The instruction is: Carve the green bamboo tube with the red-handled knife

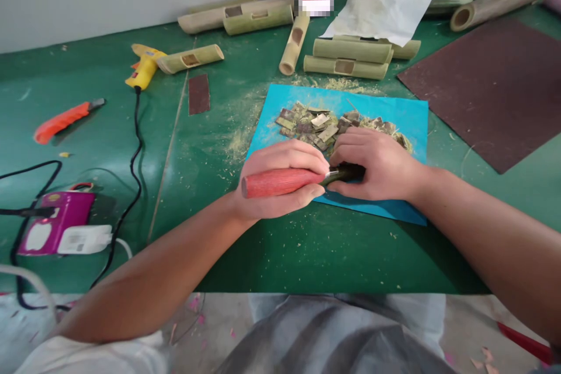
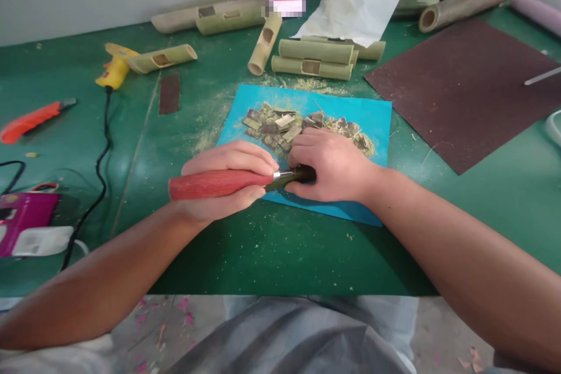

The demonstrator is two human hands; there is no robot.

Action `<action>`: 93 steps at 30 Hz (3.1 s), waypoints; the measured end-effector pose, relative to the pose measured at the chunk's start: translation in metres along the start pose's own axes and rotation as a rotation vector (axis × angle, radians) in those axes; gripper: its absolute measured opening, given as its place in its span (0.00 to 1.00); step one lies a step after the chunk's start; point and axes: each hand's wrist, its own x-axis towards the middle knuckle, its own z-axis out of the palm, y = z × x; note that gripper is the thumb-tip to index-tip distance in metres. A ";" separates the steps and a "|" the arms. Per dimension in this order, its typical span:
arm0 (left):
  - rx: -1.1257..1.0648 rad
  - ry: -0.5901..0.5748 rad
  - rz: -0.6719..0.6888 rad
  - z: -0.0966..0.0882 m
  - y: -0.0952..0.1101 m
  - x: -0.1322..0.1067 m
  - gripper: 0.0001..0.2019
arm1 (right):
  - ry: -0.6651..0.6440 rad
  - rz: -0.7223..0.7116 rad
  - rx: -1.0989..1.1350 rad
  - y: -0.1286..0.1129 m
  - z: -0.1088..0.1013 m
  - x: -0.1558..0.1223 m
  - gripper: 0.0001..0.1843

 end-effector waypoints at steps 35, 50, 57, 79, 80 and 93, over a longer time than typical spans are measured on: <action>0.008 0.304 -0.044 0.012 -0.008 -0.015 0.06 | 0.080 -0.089 -0.067 0.000 0.005 0.004 0.14; -0.015 -0.057 -0.105 -0.002 -0.003 -0.001 0.04 | 0.091 -0.090 -0.047 0.000 0.006 0.003 0.13; -0.003 -0.094 -0.095 -0.003 0.004 0.002 0.04 | 0.077 -0.071 -0.039 -0.003 0.005 0.003 0.13; 0.219 0.072 -0.266 0.007 0.015 -0.004 0.05 | 0.104 -0.088 -0.049 -0.003 0.008 0.002 0.12; 0.209 0.093 -0.258 0.008 0.014 -0.006 0.06 | 0.102 -0.087 -0.049 -0.002 0.008 0.002 0.12; 0.115 0.311 -0.124 0.013 0.002 -0.015 0.07 | 0.075 -0.068 -0.074 -0.004 0.006 0.003 0.13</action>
